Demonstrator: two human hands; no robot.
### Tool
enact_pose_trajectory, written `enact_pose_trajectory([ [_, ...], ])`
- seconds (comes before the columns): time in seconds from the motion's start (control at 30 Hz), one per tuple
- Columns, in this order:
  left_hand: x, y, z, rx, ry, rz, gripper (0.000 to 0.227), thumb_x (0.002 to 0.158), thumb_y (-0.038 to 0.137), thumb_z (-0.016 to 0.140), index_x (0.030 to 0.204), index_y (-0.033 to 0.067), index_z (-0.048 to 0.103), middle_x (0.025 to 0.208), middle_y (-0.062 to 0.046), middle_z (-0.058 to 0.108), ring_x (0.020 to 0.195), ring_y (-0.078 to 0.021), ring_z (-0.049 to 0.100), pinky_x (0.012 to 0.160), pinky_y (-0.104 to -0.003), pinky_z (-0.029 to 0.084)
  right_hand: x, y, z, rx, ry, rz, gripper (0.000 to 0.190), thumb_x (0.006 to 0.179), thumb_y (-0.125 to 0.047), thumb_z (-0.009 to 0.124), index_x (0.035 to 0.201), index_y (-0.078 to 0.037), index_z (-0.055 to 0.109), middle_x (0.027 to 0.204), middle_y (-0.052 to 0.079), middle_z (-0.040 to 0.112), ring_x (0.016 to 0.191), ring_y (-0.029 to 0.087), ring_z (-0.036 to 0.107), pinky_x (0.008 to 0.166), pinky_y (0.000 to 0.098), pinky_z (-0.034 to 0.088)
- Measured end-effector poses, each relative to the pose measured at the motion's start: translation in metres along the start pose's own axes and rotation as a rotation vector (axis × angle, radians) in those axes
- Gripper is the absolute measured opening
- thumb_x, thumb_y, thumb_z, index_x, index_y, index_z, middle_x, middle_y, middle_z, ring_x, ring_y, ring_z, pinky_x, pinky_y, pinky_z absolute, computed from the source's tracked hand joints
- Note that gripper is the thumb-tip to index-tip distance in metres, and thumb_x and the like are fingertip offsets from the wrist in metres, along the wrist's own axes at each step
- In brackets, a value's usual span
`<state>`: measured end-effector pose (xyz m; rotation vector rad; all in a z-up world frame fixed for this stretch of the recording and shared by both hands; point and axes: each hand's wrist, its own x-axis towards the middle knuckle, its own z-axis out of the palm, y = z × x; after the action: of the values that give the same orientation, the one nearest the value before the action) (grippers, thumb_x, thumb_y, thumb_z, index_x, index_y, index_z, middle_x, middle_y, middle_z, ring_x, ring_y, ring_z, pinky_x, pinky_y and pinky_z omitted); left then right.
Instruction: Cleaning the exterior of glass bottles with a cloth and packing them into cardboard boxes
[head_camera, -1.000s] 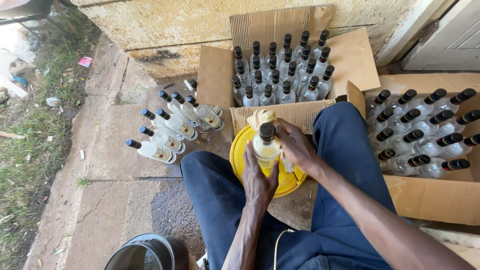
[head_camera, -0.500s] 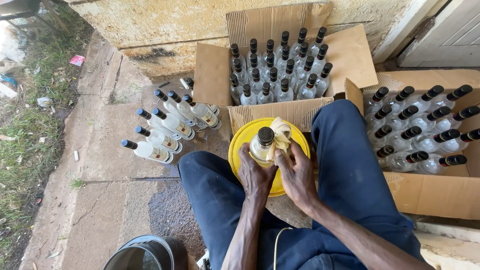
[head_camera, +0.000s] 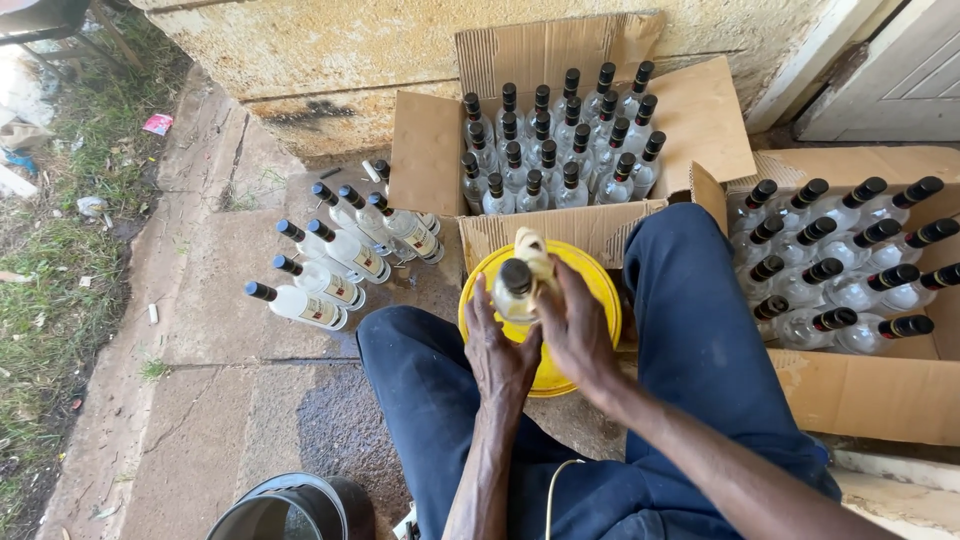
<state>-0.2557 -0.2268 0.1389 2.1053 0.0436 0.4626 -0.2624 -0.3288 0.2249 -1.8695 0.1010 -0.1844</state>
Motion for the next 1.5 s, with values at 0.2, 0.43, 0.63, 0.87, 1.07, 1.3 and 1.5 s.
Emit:
enact_pose_trajectory([
  [0.2, -0.019, -0.011, -0.024, 0.039, 0.032, -0.104, 0.083, 0.073, 0.019, 0.083, 0.146, 0.0143, 0.045, 0.134, -0.013, 0.053, 0.098, -0.0463, 0.071, 0.079, -0.055, 0.062, -0.031, 0.015, 0.022, -0.103, -0.085, -0.174, 0.053, 0.101, -0.02, 0.053, 0.148, 0.002, 0.042, 0.139, 0.031, 0.053, 0.123, 0.049, 0.058, 0.101, 0.0608, 0.049],
  [0.43, -0.051, 0.018, -0.089, -1.04, -0.083, -0.66, 0.102, 0.066, -0.001, 0.071, 0.158, 0.0203, 0.03, 0.135, -0.023, 0.063, 0.11, -0.0291, 0.068, 0.094, -0.041, 0.058, -0.044, 0.045, 0.038, -0.013, -0.345, -0.301, 0.049, 0.095, -0.019, 0.051, 0.141, -0.002, 0.047, 0.152, 0.02, 0.049, 0.143, 0.036, 0.047, 0.118, 0.0464, 0.036],
  [0.63, -0.055, 0.002, -0.097, -0.645, 0.094, -0.656, 0.061, 0.078, 0.023, 0.074, 0.137, 0.0093, 0.063, 0.126, -0.009, 0.07, 0.107, -0.0168, 0.066, 0.1, -0.03, 0.052, 0.0, 0.094, 0.061, -0.034, -0.448, -0.131, 0.035, 0.096, -0.029, 0.044, 0.123, -0.01, 0.058, 0.125, 0.014, 0.067, 0.102, 0.028, 0.066, 0.077, 0.0378, 0.056],
  [0.87, -0.052, 0.008, -0.098, -0.625, 0.065, -0.617, 0.056, 0.081, 0.019, 0.07, 0.136, 0.0137, 0.064, 0.138, -0.006, 0.067, 0.106, -0.0157, 0.064, 0.097, -0.028, 0.052, 0.08, 0.212, 0.08, -0.605, -0.334, 0.149, 0.053, 0.095, -0.04, 0.039, 0.128, -0.007, 0.065, 0.164, 0.031, 0.026, 0.149, 0.056, 0.024, 0.118, 0.0667, 0.022],
  [1.07, -0.058, -0.013, -0.089, -0.773, 0.084, -0.561, 0.082, 0.065, 0.009, 0.075, 0.142, 0.0063, 0.05, 0.152, -0.015, 0.055, 0.14, -0.0236, 0.053, 0.114, -0.038, 0.045, 0.008, 0.041, 0.038, -0.125, -0.591, 0.168, 0.065, 0.091, -0.066, 0.04, 0.105, -0.01, 0.069, 0.126, 0.011, 0.06, 0.109, 0.026, 0.062, 0.095, 0.047, 0.049],
  [1.3, -0.06, -0.001, -0.098, -0.861, -0.092, -0.6, 0.08, 0.072, -0.002, 0.069, 0.146, 0.0123, 0.045, 0.148, -0.013, 0.058, 0.117, -0.0229, 0.064, 0.094, -0.036, 0.058, 0.003, 0.064, 0.048, -0.001, -0.51, 0.06, 0.054, 0.088, -0.059, 0.052, 0.113, -0.012, 0.063, 0.12, 0.011, 0.073, 0.104, 0.025, 0.072, 0.081, 0.0364, 0.057],
  [1.5, -0.049, 0.011, -0.102, -0.613, -0.054, -0.657, 0.067, 0.072, 0.012, 0.071, 0.138, 0.0208, 0.065, 0.147, -0.009, 0.059, 0.126, -0.0229, 0.058, 0.107, -0.036, 0.049, 0.068, 0.195, 0.061, -0.294, -0.285, 0.336, 0.058, 0.096, -0.058, 0.041, 0.122, -0.012, 0.065, 0.108, 0.013, 0.072, 0.089, 0.029, 0.068, 0.067, 0.039, 0.05],
])
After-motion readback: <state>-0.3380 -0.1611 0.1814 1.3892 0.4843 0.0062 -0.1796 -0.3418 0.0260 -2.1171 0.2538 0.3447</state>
